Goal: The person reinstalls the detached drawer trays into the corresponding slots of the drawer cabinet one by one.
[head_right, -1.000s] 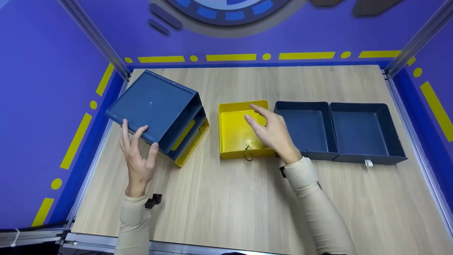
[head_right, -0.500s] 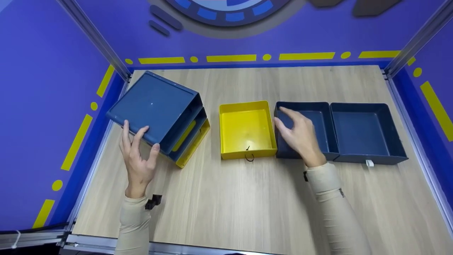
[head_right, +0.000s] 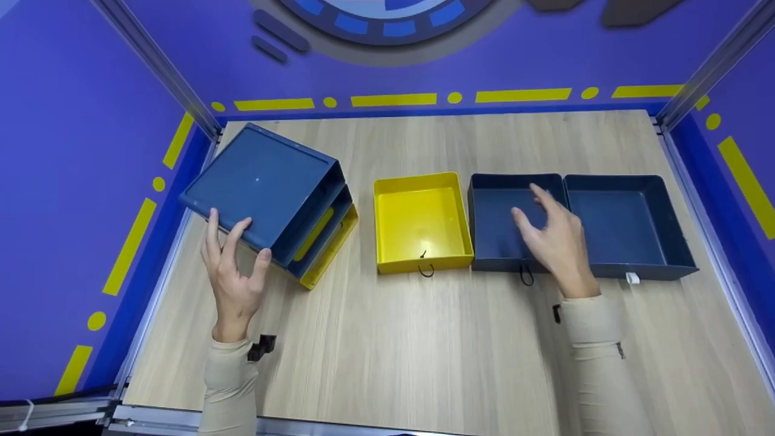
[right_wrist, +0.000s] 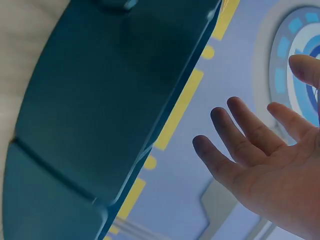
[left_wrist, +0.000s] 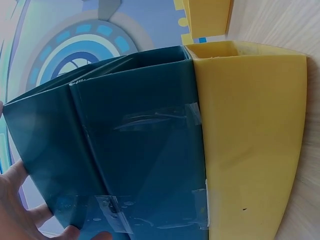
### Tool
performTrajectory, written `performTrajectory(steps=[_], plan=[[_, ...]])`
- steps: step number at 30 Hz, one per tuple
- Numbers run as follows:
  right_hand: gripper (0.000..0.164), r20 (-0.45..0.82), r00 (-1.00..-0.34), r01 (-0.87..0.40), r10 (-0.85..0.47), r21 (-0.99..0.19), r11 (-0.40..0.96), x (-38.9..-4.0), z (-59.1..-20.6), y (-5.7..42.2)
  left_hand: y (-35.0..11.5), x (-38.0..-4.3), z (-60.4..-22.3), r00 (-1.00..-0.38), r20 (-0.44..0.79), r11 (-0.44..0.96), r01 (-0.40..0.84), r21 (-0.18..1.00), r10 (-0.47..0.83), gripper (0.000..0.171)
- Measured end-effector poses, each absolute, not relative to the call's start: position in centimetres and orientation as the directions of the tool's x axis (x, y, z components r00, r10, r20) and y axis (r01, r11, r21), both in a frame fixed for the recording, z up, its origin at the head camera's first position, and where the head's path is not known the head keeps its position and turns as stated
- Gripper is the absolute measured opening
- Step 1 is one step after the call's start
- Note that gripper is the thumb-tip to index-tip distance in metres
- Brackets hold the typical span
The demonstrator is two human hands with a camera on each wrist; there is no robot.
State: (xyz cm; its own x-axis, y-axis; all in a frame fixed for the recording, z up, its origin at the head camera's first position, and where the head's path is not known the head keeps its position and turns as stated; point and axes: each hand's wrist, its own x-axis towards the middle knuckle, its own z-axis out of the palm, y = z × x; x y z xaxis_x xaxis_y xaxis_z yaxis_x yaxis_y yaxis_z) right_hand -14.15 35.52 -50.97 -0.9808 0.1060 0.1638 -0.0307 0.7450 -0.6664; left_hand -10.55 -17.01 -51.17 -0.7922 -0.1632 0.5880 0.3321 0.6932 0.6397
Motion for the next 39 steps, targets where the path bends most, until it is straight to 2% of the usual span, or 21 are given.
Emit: performTrajectory(steps=[12,22,32,39], plan=[[0.072,0.045,-0.969,0.160,0.242,-0.631,0.759,-11.8,-52.4,41.0,-17.0,-10.4,-51.1,-0.796,0.581,0.703,0.315,0.638,-0.171,0.057],[0.069,-0.023,-0.929,0.311,0.369,-0.590,0.745,-10.0,-53.6,44.0,-17.0,-10.4,-51.2,-0.798,0.579,0.707,0.313,0.634,-0.165,0.058],[0.058,0.015,-0.855,0.409,0.519,-0.595,0.692,-8.3,-54.5,44.4,-17.0,-10.4,-51.1,-0.797,0.584,0.709,0.321,0.627,-0.156,0.057],[0.039,0.181,-0.840,0.334,0.511,-0.572,0.750,-7.4,-55.6,44.4,-17.0,-10.4,-51.3,-0.797,0.582,0.711,0.315,0.629,-0.162,0.058]])
